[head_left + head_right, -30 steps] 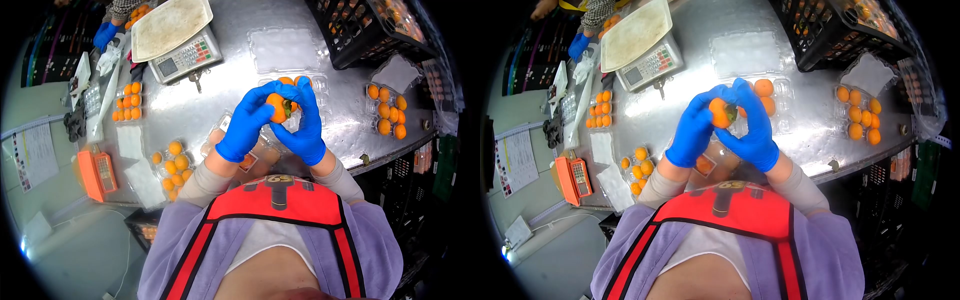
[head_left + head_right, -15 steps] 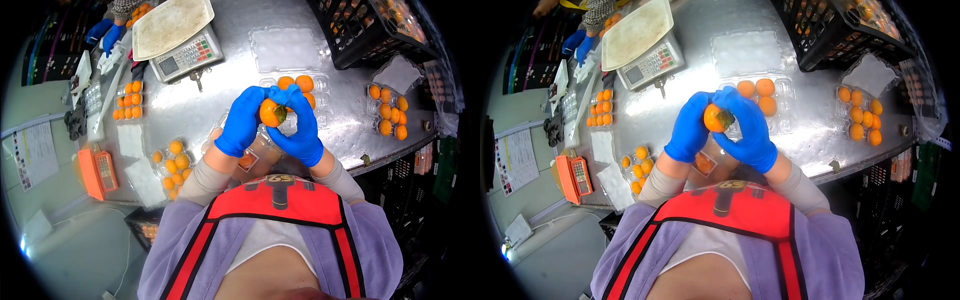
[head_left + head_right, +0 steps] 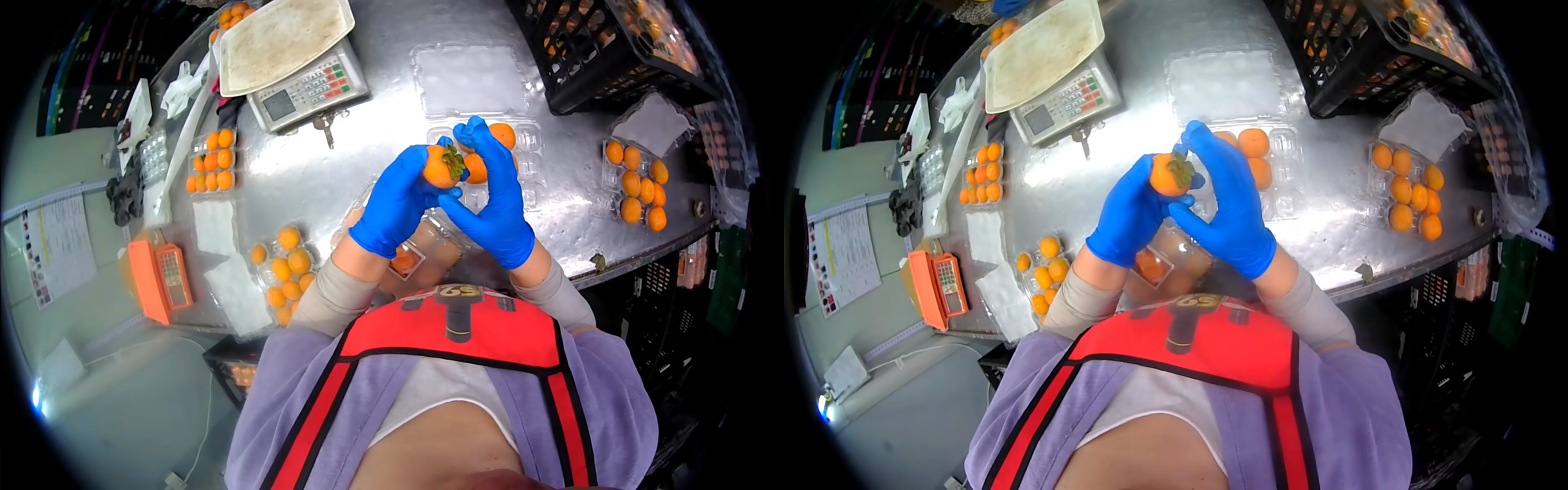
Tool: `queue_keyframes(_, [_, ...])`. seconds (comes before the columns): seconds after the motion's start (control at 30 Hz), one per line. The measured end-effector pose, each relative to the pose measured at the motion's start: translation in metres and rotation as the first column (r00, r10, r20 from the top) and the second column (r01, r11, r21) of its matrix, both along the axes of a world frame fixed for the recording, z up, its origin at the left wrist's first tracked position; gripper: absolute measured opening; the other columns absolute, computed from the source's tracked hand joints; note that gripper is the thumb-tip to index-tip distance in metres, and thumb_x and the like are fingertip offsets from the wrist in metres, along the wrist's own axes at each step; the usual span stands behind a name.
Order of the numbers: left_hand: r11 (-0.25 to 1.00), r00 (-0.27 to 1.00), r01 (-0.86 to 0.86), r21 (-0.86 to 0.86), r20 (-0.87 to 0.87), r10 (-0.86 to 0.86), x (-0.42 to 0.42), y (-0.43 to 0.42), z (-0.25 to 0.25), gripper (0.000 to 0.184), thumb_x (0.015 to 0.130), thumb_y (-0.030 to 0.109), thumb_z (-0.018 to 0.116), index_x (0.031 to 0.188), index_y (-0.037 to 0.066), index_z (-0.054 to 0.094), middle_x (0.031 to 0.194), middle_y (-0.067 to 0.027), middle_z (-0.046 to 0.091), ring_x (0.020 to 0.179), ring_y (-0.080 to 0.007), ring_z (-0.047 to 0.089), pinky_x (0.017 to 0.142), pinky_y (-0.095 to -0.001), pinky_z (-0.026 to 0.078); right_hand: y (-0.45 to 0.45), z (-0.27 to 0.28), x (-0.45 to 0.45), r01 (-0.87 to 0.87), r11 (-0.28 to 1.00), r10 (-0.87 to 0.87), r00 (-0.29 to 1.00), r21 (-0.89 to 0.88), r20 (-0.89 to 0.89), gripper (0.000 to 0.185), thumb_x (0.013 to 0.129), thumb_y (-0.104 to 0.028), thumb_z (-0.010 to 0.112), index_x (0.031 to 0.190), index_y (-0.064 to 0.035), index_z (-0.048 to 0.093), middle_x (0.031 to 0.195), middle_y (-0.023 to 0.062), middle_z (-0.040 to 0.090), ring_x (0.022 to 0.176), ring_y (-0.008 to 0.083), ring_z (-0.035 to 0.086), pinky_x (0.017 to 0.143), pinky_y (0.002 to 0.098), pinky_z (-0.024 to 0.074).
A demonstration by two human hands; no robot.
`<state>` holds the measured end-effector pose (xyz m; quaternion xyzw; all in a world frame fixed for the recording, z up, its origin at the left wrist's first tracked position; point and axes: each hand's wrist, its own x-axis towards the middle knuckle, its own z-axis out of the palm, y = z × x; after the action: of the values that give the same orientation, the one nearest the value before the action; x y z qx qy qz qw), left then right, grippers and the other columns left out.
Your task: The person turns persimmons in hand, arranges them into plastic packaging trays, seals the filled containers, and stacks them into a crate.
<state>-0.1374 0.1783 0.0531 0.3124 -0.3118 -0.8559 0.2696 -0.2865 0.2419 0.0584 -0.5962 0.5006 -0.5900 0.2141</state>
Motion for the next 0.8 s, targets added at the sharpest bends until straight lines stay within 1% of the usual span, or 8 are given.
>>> queue_keyframes(0.23, [0.997,0.998,0.048,0.067,0.044,-0.051,-0.004,0.000,0.007,0.054,0.097,0.044,0.033,0.122,-0.002,0.049,0.113,-0.0159,0.058,0.102,-0.0272,0.060,0.085,-0.0351,0.051,-0.001,-0.008,0.001,-0.044,0.998,0.042,0.997,0.033,0.063,0.074,0.071,-0.003,0.066,0.137,0.0000,0.034,0.132,0.0167,0.047,0.113,0.0278,0.053,0.096,0.0356,0.0405])
queue_keyframes(0.33, [0.996,0.995,0.064,0.062,0.072,-0.068,-0.002,0.000,0.006,0.048,0.096,0.038,0.041,0.124,-0.001,0.047,0.117,-0.0155,0.056,0.102,-0.0267,0.059,0.085,-0.0344,0.051,0.000,-0.004,0.000,-0.033,0.997,0.028,0.998,0.073,0.065,0.074,0.072,-0.003,0.065,0.138,-0.0005,0.034,0.130,0.0156,0.049,0.112,0.0266,0.054,0.095,0.0351,0.0414])
queue_keyframes(0.4, [0.980,0.976,0.030,-0.197,0.218,0.014,-0.005,0.004,0.014,0.044,0.090,0.022,0.057,0.128,0.004,0.045,0.125,-0.0122,0.051,0.102,-0.0199,0.058,0.084,-0.0306,0.050,0.000,-0.003,0.000,-0.033,0.995,0.026,0.997,0.093,0.076,0.074,0.072,-0.003,0.065,0.138,-0.0008,0.033,0.127,0.0149,0.052,0.111,0.0260,0.055,0.094,0.0351,0.0419])
queue_keyframes(0.43, [0.980,0.976,0.030,-0.197,0.218,0.014,-0.007,0.005,0.013,0.044,0.090,0.022,0.057,0.128,0.004,0.045,0.125,-0.0122,0.051,0.102,-0.0199,0.058,0.084,-0.0306,0.050,0.000,-0.004,0.000,-0.012,0.994,0.004,0.997,0.108,0.079,0.074,0.072,-0.005,0.067,0.138,-0.0007,0.034,0.124,0.0137,0.054,0.109,0.0254,0.055,0.093,0.0349,0.0424])
queue_keyframes(0.5, [0.882,0.981,-0.019,-0.471,0.162,0.108,-0.010,0.007,0.010,0.052,0.084,0.008,0.063,0.131,0.004,0.041,0.129,-0.0120,0.047,0.102,-0.0197,0.058,0.084,-0.0300,0.051,0.000,-0.004,0.000,0.008,0.992,-0.018,0.996,0.124,0.083,0.074,0.072,-0.006,0.068,0.137,-0.0006,0.035,0.120,0.0125,0.056,0.107,0.0249,0.056,0.092,0.0347,0.0430])
queue_keyframes(0.7, [0.939,0.974,0.024,-0.342,0.219,0.055,-0.006,0.004,0.019,0.046,0.088,0.011,0.056,0.132,0.003,0.044,0.122,-0.0110,0.054,0.099,-0.0197,0.060,0.083,-0.0310,0.051,0.000,-0.004,-0.015,-0.056,0.995,0.066,0.989,0.079,-0.135,0.054,0.075,-0.009,0.070,0.125,-0.0040,0.052,0.108,0.0073,0.059,0.100,0.0214,0.057,0.086,0.0319,0.0445])
queue_keyframes(0.77, [0.952,0.968,0.046,-0.303,0.250,0.033,-0.004,0.003,0.020,0.045,0.090,0.016,0.056,0.132,0.004,0.045,0.121,-0.0107,0.054,0.095,-0.0188,0.061,0.079,-0.0295,0.052,0.004,-0.006,-0.016,-0.126,0.965,0.097,0.987,0.231,0.131,0.040,0.079,-0.008,0.066,0.118,-0.0051,0.057,0.105,0.0055,0.060,0.096,0.0178,0.058,0.083,0.0298,0.0446])
queue_keyframes(0.8, [0.963,0.960,0.068,-0.262,0.280,0.008,-0.003,0.002,0.020,0.044,0.091,0.021,0.055,0.132,0.005,0.046,0.120,-0.0105,0.054,0.091,-0.0178,0.062,0.075,-0.0279,0.053,0.004,-0.008,-0.015,-0.126,0.965,0.098,0.986,0.231,0.131,0.040,0.079,-0.008,0.066,0.118,-0.0051,0.057,0.105,0.0055,0.060,0.096,0.0178,0.058,0.083,0.0298,0.0446])
